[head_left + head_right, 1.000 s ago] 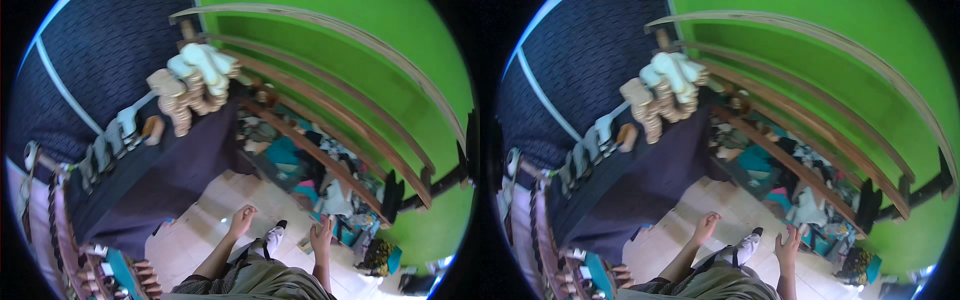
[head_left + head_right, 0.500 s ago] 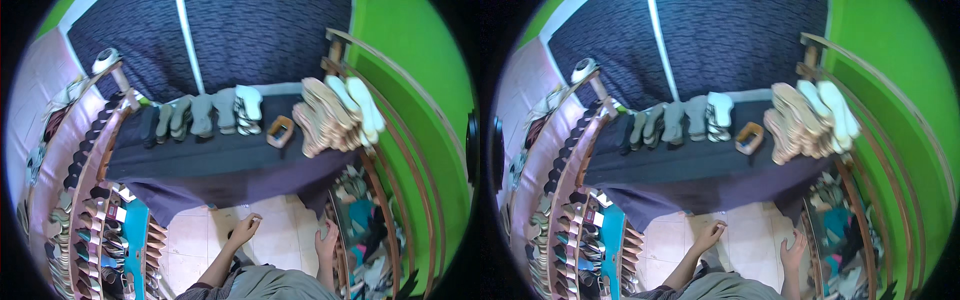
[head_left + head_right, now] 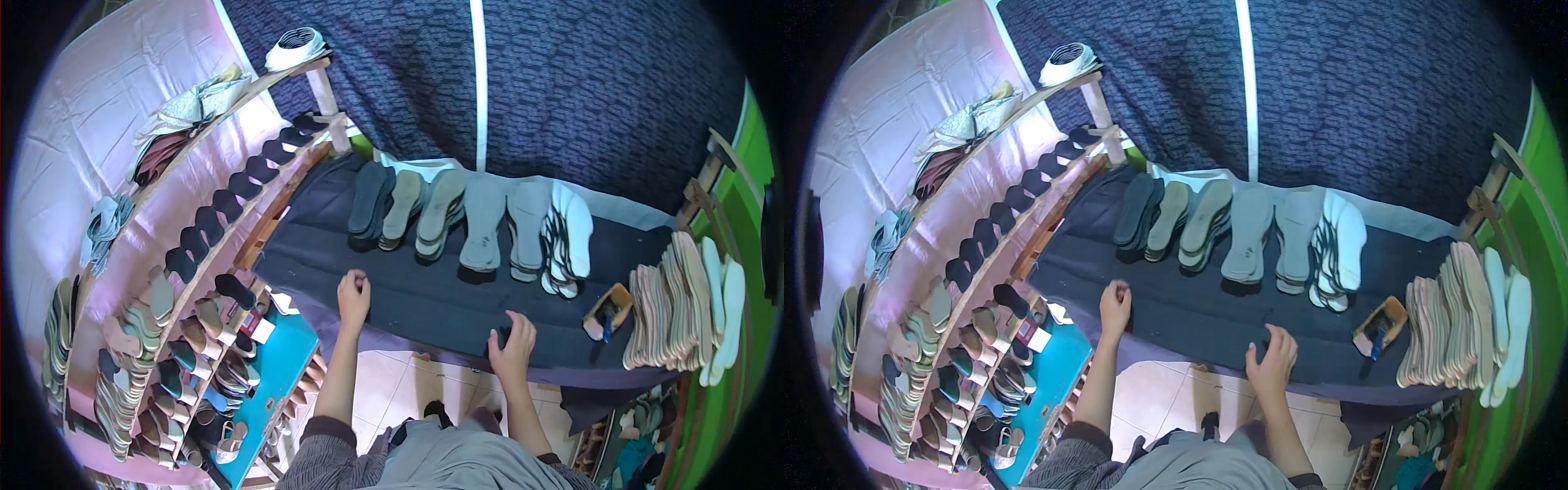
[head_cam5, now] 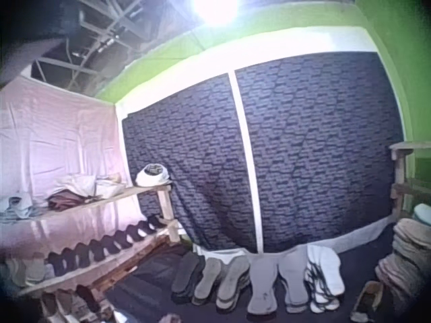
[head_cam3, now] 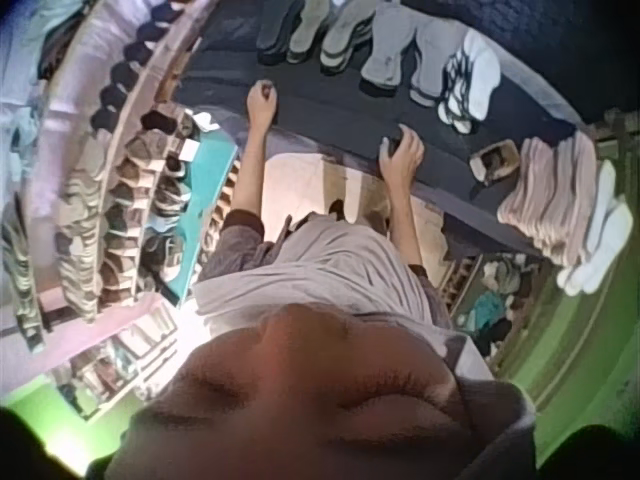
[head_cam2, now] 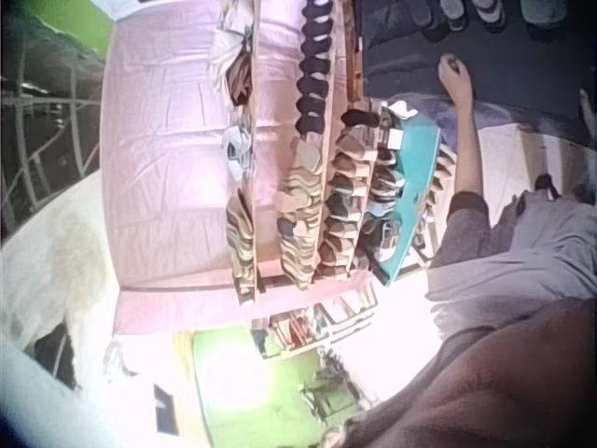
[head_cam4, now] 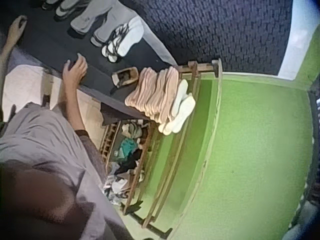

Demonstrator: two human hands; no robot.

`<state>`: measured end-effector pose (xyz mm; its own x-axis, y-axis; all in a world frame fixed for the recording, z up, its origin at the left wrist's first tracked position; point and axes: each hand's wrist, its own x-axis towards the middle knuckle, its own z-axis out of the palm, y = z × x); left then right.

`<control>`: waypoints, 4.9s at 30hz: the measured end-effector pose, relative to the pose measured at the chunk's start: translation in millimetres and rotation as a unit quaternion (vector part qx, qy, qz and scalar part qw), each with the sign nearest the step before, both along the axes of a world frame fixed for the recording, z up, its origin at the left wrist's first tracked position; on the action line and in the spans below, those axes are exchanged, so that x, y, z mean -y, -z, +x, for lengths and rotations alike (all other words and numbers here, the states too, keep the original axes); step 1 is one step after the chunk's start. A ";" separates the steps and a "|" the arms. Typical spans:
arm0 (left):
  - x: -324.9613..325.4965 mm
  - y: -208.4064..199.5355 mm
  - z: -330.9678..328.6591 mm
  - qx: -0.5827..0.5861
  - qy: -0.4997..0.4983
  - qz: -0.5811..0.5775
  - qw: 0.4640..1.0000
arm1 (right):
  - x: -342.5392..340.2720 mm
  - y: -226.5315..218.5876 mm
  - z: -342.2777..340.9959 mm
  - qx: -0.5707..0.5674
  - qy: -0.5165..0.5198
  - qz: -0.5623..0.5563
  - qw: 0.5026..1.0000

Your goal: The person applies adhesive onto shoe insoles using a brush and places the glued insoles onto a wooden rack.

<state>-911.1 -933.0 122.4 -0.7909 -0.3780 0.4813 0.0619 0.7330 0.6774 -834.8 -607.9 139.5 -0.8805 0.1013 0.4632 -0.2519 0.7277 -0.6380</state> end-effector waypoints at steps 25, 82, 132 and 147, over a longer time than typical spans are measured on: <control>48.3 -61.0 -137.8 0.194 -0.085 -0.054 0.976 | -28.4 19.4 -61.3 0.030 -0.058 0.053 0.996; -304.9 17.6 10.9 0.300 0.450 0.674 0.503 | -218.2 -47.9 8.8 -0.073 0.166 -0.019 0.983; -301.0 7.5 24.1 0.316 0.420 0.628 0.574 | -157.1 -78.7 -64.6 -0.250 -0.356 0.084 0.897; -302.6 3.7 21.6 0.317 0.456 0.644 0.526 | -158.6 -67.4 -48.4 -0.208 -0.356 0.035 0.910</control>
